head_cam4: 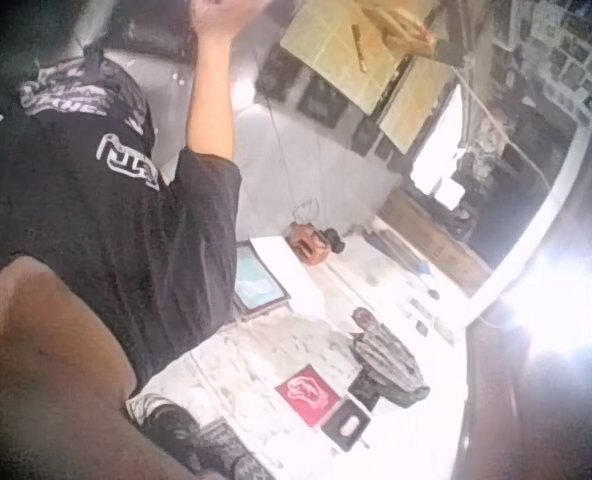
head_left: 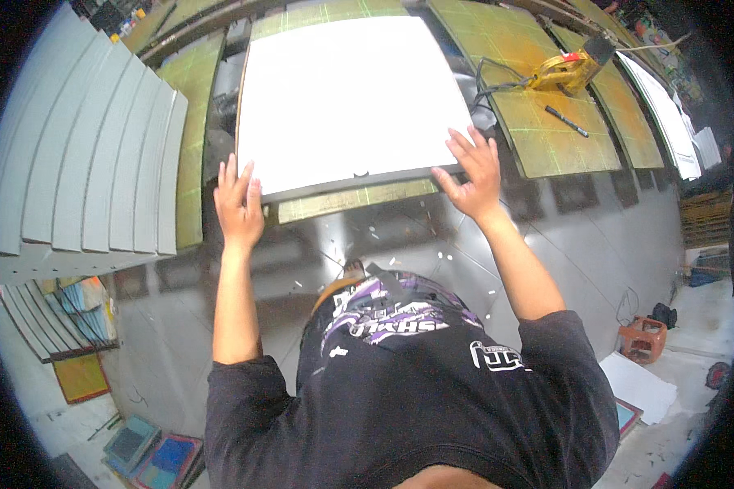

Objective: The person folds flat cardboard pieces into box shapes by hand, tucking flaps into slots to form the sides and base. They repeatedly pick up new flat pieces, assemble them, and stack the finished boxes.

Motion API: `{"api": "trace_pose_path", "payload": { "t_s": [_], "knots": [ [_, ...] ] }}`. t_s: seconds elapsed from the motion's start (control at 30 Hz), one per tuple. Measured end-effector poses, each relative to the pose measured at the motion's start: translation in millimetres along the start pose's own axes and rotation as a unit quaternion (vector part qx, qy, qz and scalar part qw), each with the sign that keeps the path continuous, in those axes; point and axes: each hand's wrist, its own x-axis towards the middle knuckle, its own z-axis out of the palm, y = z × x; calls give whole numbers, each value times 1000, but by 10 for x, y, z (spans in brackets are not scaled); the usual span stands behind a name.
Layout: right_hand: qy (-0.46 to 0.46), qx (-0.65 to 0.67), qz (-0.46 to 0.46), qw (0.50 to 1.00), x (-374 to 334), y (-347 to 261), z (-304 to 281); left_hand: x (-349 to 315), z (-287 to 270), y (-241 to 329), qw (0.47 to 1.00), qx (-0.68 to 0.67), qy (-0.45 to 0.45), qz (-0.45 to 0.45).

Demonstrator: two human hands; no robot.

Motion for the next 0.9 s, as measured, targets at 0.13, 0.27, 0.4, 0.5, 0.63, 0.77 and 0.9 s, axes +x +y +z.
{"api": "trace_pose_path", "payload": {
  "t_s": [0.13, 0.27, 0.4, 0.5, 0.63, 0.77, 0.9],
  "knots": [
    [22, 53, -6, 998, -30, 62, -12, 2, 63, 52, 995, -94, 9, -44],
    [-8, 129, -13, 992, -29, 21, 274, -155, 71, -73, 989, -74, 91, -91],
    [-9, -15, 51, 999, -197, 34, -355, 10, 476, 764, 986, 41, 161, -20],
    [95, 37, 103, 989, -473, -180, -580, -177, 660, 1194, 980, 0, 110, 163],
    [89, 3, 270, 959, -1458, -186, -892, -606, 1180, 2003, 915, -204, -108, 330],
    [54, -24, 463, 885, -2913, -90, -1363, -1263, 2030, 2870, 794, -330, -388, 333],
    [29, -69, 630, 773, -4284, -218, -2060, -2132, 2835, 3683, 681, -136, -649, 311]
  ]
}}
